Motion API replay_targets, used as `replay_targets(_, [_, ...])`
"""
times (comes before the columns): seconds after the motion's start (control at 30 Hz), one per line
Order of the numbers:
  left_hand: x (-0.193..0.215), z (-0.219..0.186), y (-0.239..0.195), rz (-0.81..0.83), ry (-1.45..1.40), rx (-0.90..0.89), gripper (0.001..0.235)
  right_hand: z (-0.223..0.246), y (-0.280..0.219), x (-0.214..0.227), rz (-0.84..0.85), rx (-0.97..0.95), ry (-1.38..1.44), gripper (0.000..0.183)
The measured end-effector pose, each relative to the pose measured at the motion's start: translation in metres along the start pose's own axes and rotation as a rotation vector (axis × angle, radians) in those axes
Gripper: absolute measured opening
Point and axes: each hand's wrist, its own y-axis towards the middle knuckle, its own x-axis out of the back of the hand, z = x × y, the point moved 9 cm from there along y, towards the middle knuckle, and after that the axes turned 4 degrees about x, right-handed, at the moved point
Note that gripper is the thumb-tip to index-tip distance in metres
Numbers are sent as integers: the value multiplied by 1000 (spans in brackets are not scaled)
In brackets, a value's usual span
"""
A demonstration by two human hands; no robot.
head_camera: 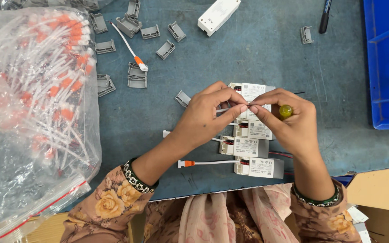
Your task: The person connects wires to electronic driver modules and attaches grey plastic clips to the units by hand and using a screwdriver.
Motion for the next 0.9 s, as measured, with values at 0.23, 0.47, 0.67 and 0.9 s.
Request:
replay_targets(0.23, [-4, 7, -1, -32, -106, 43, 17, 1, -6, 0, -31, 39, 115, 6])
replay_targets(0.47, [-7, 19, -1, -88, 16, 58, 15, 7, -13, 11, -81, 217, -79, 16])
replay_targets(0.67, [-14, 16, 0, -142, 524, -108, 9, -17, -4, 68, -326, 334, 904, 74])
replay_targets(0.9, [-19, 19, -3, -198, 607, -213, 8, -42, 13, 23, -245, 177, 1094, 70])
